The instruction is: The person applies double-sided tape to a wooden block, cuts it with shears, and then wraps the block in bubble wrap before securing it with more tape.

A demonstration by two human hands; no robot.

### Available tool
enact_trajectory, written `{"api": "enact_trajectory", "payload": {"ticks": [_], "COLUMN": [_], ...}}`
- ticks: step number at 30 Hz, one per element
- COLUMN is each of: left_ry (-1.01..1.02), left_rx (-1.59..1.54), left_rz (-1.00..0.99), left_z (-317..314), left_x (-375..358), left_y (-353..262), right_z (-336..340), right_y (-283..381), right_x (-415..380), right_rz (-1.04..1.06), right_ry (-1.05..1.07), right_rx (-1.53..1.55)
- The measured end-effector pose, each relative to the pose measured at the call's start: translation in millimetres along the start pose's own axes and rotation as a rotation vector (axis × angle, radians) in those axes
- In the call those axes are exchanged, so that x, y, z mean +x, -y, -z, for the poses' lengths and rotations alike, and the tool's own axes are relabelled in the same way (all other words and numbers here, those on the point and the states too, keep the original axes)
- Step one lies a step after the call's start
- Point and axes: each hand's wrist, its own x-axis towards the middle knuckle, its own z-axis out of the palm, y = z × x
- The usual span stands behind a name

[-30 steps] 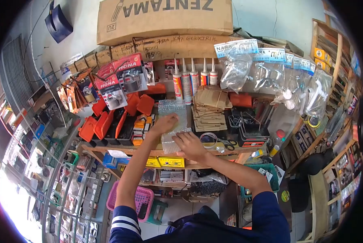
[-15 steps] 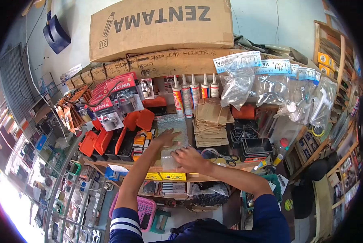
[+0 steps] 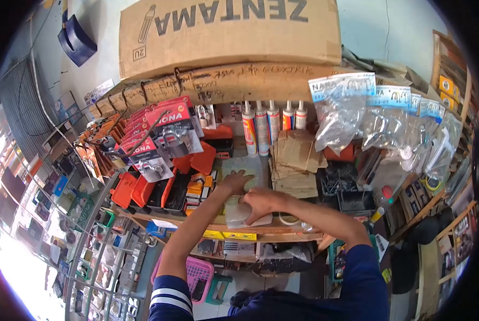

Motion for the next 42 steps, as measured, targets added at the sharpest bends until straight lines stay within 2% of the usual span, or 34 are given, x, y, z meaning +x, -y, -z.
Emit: {"api": "enact_trajectory", "payload": {"ticks": [4, 7, 12, 15, 18, 20, 22, 23, 25, 28, 30, 31, 33, 34, 36, 38, 40, 41, 42], "left_ry": [-0.034, -0.047, -0.071, -0.094, -0.148, -0.159, -0.142, -0.138, -0.132, -0.123, -0.139, -0.15, -0.144, -0.144, -0.166, -0.188, -0.151, -0.155, -0.121], "left_rx": [0.017, 0.003, -0.062, -0.093, -0.118, -0.156, -0.196, -0.198, -0.157, -0.14, -0.156, -0.171, -0.144, -0.117, -0.142, -0.171, -0.095, -0.094, -0.096], "left_rz": [-0.026, -0.046, -0.107, -0.158, -0.179, -0.184, -0.186, -0.187, -0.211, -0.209, -0.222, -0.238, -0.251, -0.267, -0.272, -0.279, -0.256, -0.256, -0.239], "left_z": [-3, 2, 5, 3, -12, -7, -9, -11, -13, -9, -18, -23, -14, -8, -22, -26, -18, -5, 5], "left_x": [-5, -11, -2, 6, 19, 20, 19, 23, 29, 26, 39, 42, 26, 20, 33, 35, 29, 18, 4], "left_y": [0, -1, 15, 19, 34, 36, 39, 41, 46, 47, 56, 59, 50, 47, 59, 61, 52, 41, 30], "right_z": [4, 16, 3, 6, 1, 4, 8, 9, 15, 35, 44, 38, 18, 9, -9, -20, -26, -23, -23], "right_y": [-10, -12, -50, -66, -74, -72, -72, -75, -77, -42, -26, -29, -41, -43, -40, -29, -20, -18, -16], "right_x": [7, 12, 36, 44, 47, 49, 51, 53, 55, 47, 47, 46, 44, 41, 34, 24, 10, 8, 7], "right_rz": [-0.02, -0.137, -0.13, -0.241, -0.342, -0.333, -0.357, -0.326, -0.345, -0.352, -0.453, -0.449, -0.138, -0.135, -0.033, -0.084, -0.005, -0.04, -0.038], "right_ry": [0.075, 0.225, 0.268, 0.482, 0.484, 0.516, 0.538, 0.509, 0.51, 0.429, 0.369, 0.371, 0.022, 0.02, -0.181, -0.137, -0.241, -0.152, -0.154], "right_rx": [0.08, 0.213, 0.315, 0.616, 0.742, 0.769, 0.653, 0.522, 0.467, 0.296, 0.075, 0.076, 0.172, 0.172, 0.097, 0.108, -0.054, -0.081, -0.083]}}
